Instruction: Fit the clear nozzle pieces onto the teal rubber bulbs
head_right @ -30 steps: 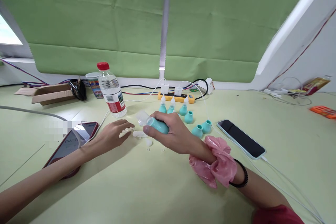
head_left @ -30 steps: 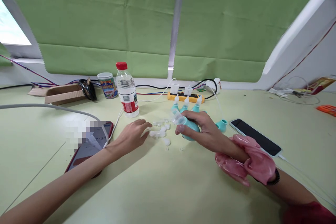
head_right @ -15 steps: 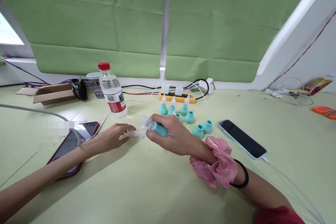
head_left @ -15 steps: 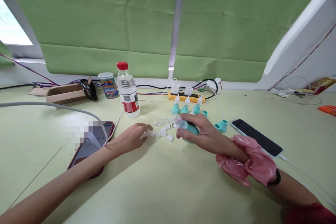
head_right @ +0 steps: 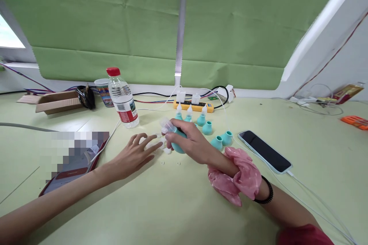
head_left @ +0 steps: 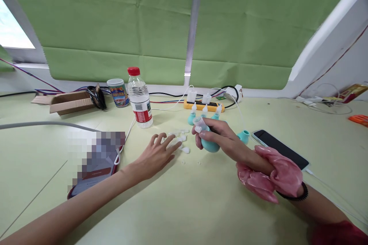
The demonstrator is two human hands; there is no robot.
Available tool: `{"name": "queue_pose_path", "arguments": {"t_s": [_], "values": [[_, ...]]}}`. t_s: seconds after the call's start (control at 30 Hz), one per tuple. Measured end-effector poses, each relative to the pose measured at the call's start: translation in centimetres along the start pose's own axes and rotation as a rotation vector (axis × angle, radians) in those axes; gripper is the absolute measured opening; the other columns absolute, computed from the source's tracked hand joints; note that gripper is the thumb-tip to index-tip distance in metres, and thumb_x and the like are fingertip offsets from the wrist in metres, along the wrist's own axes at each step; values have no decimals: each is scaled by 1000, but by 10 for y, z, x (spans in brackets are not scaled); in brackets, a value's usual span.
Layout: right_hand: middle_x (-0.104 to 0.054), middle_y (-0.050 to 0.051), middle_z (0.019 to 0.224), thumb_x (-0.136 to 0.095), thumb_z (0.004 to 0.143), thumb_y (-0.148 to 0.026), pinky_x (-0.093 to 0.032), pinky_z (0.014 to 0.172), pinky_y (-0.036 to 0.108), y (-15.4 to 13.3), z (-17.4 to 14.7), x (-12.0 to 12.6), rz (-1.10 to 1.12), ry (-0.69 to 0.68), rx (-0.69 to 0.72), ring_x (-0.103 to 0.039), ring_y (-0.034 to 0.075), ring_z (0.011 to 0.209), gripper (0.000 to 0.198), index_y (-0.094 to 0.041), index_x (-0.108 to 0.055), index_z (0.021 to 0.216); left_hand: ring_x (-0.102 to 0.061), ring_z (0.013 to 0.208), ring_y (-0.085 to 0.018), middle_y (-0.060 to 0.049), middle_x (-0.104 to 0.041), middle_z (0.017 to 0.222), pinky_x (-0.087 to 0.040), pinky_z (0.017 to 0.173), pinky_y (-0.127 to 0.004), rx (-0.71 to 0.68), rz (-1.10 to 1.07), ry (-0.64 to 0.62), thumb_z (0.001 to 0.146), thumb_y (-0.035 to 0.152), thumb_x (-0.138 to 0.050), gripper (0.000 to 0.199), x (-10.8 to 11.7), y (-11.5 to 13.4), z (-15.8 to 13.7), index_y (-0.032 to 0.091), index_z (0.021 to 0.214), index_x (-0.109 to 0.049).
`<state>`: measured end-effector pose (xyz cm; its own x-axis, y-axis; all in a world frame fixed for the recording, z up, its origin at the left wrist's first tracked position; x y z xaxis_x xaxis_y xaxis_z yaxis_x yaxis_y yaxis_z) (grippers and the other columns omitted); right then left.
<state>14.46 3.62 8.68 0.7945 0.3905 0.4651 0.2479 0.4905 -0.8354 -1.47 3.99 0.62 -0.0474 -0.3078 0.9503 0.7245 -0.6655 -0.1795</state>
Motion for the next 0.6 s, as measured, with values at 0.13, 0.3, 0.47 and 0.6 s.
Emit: {"name": "queue_pose_path", "arguments": {"t_s": [0.13,0.3,0.47,0.6], "values": [[-51,-1,65,-40,82,-23,-35,59,23,-3,-1,-2,-51,-41,7,-46,10,61,14,-16,-47,72,-32,108,-29,-9,-39,124,-28,88,-47,24,74,3,85,16,-32,38,-5,-1,1,21,122,-37],[-50,-1,66,-40,84,-26,-34,61,22,-6,-2,-4,-157,-108,32,-45,10,62,21,-16,-47,67,-35,103,-28,-9,-42,120,-32,82,-44,43,40,50,86,20,-31,31,-6,-3,1,22,113,-46],[-49,-1,66,-35,87,-30,-34,60,21,-6,-3,-5,-198,-160,34,-44,9,61,27,-16,-45,65,-35,100,-26,-9,-43,116,-33,80,-42,42,-73,26,86,22,-31,32,-14,3,2,22,116,-42],[-46,-3,62,-37,86,-28,-32,56,20,-6,-1,-7,-220,-194,57,-41,8,57,26,-15,-44,65,-32,106,-28,-8,-46,116,-30,81,-45,18,-115,37,86,23,-32,29,-17,12,11,23,114,-43]]}}
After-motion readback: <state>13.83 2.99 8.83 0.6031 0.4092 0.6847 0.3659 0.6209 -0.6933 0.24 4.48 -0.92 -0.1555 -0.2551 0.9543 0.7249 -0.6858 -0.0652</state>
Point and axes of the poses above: each hand's wrist, its own z-axis towards the middle knuckle, its own x-axis out of the back of the hand, y = z × x, the point moved 4 cm from there along z, towards the middle knuckle
